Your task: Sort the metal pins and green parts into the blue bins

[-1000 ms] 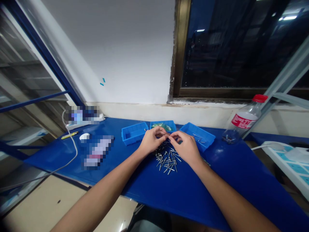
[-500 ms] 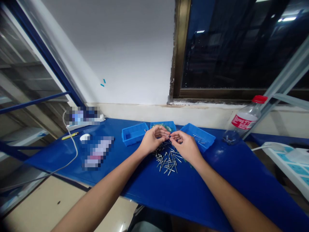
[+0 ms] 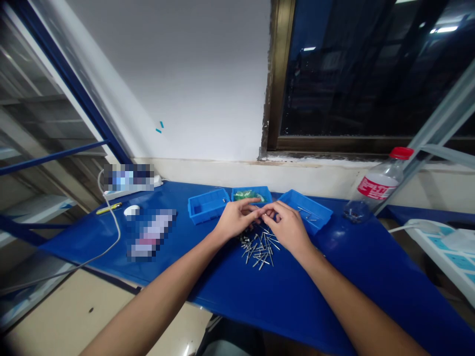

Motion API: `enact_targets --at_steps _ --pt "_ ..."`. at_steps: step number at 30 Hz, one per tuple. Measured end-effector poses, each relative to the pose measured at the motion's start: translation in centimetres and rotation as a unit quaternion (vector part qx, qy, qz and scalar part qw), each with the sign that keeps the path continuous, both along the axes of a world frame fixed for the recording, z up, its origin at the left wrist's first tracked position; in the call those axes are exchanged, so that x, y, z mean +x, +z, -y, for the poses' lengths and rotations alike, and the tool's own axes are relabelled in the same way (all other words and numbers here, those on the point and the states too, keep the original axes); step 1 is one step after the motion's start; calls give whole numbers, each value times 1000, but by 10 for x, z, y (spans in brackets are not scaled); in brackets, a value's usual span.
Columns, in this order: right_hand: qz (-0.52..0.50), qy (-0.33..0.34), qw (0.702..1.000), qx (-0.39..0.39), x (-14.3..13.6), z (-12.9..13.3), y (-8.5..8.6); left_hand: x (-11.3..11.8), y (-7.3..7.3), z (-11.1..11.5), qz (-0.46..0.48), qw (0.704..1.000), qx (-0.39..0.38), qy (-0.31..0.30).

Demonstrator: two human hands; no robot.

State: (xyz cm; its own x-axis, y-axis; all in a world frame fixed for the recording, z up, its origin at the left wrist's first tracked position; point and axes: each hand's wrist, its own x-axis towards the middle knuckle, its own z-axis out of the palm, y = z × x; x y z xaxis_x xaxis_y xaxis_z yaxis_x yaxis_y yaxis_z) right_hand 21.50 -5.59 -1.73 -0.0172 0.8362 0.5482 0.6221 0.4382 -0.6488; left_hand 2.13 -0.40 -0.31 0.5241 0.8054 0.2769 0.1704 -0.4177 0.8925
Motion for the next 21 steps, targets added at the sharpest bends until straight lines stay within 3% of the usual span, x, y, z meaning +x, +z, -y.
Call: enact_targets --at_steps 4,11,16,21 --pt "7 6 1000 -20 0 -3 -4 2 -5 -6 43 999 1 22" --pt "-26 0 999 -26 -2 -2 -5 -1 -6 -7 -2 998 53 25" --pt "78 -13 997 12 1 -4 -9 0 -5 -6 -2 993 115 25" --pt "212 64 975 22 6 -9 -21 -2 -3 -6 -18 986 149 67"
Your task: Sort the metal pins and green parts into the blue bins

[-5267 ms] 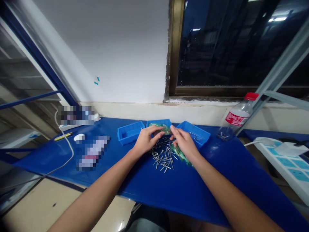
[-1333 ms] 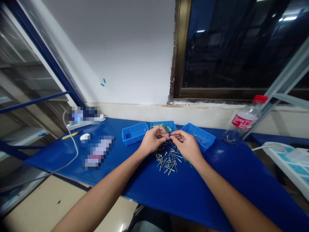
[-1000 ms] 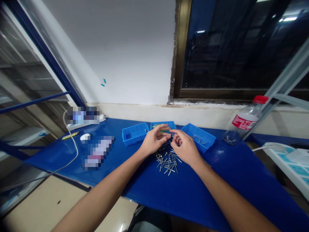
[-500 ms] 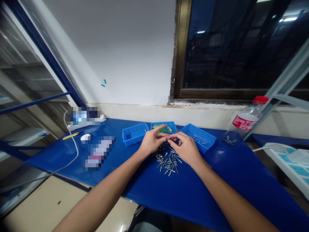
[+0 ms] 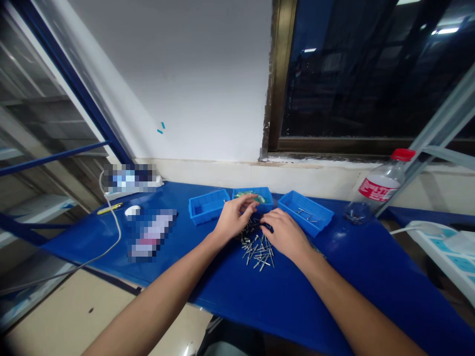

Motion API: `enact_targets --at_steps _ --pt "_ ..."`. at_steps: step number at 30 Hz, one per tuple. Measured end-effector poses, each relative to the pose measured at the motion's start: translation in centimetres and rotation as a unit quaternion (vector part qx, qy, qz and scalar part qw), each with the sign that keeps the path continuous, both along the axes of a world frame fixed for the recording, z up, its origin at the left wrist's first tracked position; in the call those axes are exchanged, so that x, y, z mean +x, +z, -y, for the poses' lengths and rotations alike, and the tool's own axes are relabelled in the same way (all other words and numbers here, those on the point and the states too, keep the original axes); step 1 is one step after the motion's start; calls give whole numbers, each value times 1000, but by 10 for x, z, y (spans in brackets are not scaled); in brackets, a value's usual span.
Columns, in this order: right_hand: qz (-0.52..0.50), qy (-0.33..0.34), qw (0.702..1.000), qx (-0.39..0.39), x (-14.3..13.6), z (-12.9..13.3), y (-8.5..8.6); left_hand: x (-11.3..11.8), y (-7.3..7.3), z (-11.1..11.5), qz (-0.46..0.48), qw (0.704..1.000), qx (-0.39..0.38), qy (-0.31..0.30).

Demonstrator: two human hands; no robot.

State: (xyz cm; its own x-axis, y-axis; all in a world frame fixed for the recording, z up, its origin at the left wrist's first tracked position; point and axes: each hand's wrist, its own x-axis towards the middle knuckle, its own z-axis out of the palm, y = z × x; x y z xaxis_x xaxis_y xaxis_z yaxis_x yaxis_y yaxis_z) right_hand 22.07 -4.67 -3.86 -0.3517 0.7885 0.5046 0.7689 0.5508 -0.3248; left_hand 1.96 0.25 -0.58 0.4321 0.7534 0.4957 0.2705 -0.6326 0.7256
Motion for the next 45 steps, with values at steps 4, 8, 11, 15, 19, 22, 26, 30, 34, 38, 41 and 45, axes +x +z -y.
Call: enact_targets --at_steps 4,8,11,15,19,22,26,30,34,38,41,45 --pt "56 -17 998 0 2 -3 -6 1 2 2 -18 1000 5 3" --pt "50 -31 998 0 3 -3 -6 1 3 2 -35 999 11 8" --pt "-10 -39 999 10 2 0 0 0 4 2 -41 999 4 5" --pt "-119 -75 989 48 -4 7 15 0 2 3 -39 996 -79 -26" --pt "-163 -66 981 82 -12 14 23 4 -4 3 5 981 -170 -90" --pt "-166 -41 982 84 -17 17 24 6 -8 1 42 972 -197 -119" --pt "-179 -30 980 85 -20 18 23 6 -10 0 96 965 -221 -105" --pt "-224 -46 971 65 -20 17 21 5 -7 0 104 973 -193 -79" --pt "-304 -63 951 -17 -17 11 15 4 -7 1 55 987 -118 -100" --pt "-346 -67 934 -68 -11 5 10 3 -8 0 -8 991 -61 -122" --pt "-380 -57 918 -97 -8 4 10 1 -7 0 -21 990 -60 -128" --pt "-435 -47 891 -124 -8 3 13 2 -7 0 -8 988 -81 -130"
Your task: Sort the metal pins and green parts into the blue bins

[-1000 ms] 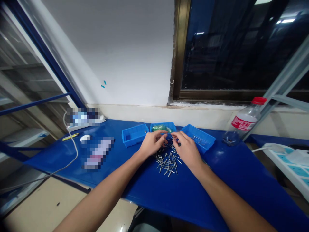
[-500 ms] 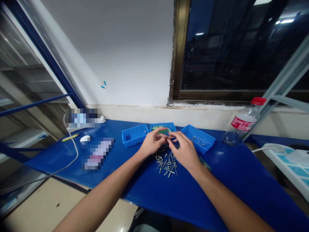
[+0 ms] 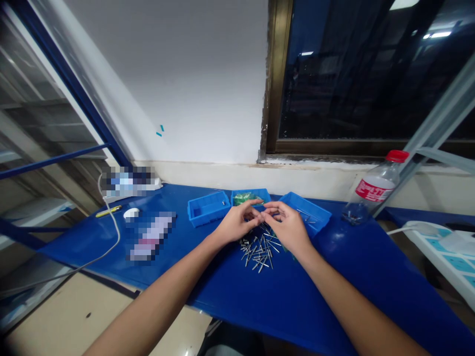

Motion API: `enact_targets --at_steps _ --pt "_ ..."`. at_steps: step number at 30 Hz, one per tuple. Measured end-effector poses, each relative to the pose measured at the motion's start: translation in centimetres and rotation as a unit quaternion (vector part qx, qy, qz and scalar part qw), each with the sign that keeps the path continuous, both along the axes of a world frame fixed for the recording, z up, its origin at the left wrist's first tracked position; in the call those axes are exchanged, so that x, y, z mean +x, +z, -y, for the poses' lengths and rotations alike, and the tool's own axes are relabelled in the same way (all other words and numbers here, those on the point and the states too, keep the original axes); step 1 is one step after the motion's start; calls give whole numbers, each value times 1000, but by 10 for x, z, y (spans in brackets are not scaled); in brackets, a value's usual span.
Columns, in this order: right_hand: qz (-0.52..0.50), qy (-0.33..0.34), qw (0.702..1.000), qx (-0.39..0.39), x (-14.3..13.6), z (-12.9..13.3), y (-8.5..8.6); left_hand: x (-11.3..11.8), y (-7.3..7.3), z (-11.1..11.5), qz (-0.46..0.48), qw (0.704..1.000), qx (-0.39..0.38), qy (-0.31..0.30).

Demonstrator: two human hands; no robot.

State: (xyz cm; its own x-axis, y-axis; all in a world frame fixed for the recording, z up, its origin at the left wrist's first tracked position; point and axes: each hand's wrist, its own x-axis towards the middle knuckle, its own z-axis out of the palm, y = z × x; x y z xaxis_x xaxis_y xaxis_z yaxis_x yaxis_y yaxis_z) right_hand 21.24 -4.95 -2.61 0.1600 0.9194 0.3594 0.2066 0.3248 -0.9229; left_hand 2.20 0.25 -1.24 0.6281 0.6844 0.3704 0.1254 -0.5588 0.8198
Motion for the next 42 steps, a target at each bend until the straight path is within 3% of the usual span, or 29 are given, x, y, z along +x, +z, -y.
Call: enact_targets --at_steps 6,10,13,17,20,22,28,34,42 --pt "-24 -22 999 11 1 -2 0 3 -6 -6 91 993 -73 14" --pt "2 48 999 -8 -1 0 -3 3 -4 -7 137 985 -102 18" --pt "21 84 996 -20 -4 2 -2 1 0 -4 114 988 -99 25" --pt "73 18 997 -4 -2 6 2 0 7 1 55 994 -67 68" --pt "133 -45 990 21 0 9 5 -1 8 4 29 993 -105 34" --pt "165 -53 984 48 1 10 6 0 7 4 26 992 -124 13" --pt "224 -29 967 118 -2 8 7 1 0 -1 59 992 -106 25" --pt "165 -15 982 88 -4 4 1 1 -1 -4 65 993 -79 64" --pt "161 -18 985 66 3 3 1 1 2 -1 40 997 -25 63"
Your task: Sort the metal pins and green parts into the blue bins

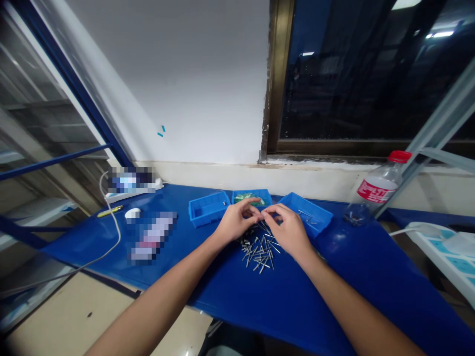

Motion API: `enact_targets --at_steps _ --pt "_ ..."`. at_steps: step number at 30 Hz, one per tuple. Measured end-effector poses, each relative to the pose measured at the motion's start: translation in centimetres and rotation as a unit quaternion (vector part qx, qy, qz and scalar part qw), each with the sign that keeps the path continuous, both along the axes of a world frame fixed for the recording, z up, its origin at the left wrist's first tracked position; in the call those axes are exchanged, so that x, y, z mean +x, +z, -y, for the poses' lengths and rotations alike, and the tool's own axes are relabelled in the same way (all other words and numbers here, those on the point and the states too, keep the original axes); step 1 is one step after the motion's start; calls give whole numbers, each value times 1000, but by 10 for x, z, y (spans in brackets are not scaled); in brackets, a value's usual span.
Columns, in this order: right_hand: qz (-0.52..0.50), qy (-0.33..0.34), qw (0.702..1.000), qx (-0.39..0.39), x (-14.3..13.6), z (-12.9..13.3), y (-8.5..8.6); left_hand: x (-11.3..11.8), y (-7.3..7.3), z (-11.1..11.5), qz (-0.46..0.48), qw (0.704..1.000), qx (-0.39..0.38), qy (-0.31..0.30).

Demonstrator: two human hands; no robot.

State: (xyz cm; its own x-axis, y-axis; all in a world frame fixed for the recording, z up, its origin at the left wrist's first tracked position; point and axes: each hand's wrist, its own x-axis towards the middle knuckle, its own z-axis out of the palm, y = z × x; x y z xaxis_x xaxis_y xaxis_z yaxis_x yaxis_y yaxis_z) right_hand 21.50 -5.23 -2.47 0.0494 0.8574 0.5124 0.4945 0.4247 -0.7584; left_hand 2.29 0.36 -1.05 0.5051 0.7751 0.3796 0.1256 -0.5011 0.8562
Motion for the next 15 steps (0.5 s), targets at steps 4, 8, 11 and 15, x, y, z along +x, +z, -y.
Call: enact_targets --at_steps 4,8,11,15 --pt "48 -9 999 -1 1 1 2 0 1 -3 83 995 -46 7" --pt "118 19 993 14 0 0 0 0 0 -6 151 983 -96 -30" --pt "86 -4 996 0 0 -3 -5 0 -2 -7 155 982 -101 -43" --pt "-77 -26 995 -54 4 -6 -6 -2 -1 -3 60 997 -42 -24"
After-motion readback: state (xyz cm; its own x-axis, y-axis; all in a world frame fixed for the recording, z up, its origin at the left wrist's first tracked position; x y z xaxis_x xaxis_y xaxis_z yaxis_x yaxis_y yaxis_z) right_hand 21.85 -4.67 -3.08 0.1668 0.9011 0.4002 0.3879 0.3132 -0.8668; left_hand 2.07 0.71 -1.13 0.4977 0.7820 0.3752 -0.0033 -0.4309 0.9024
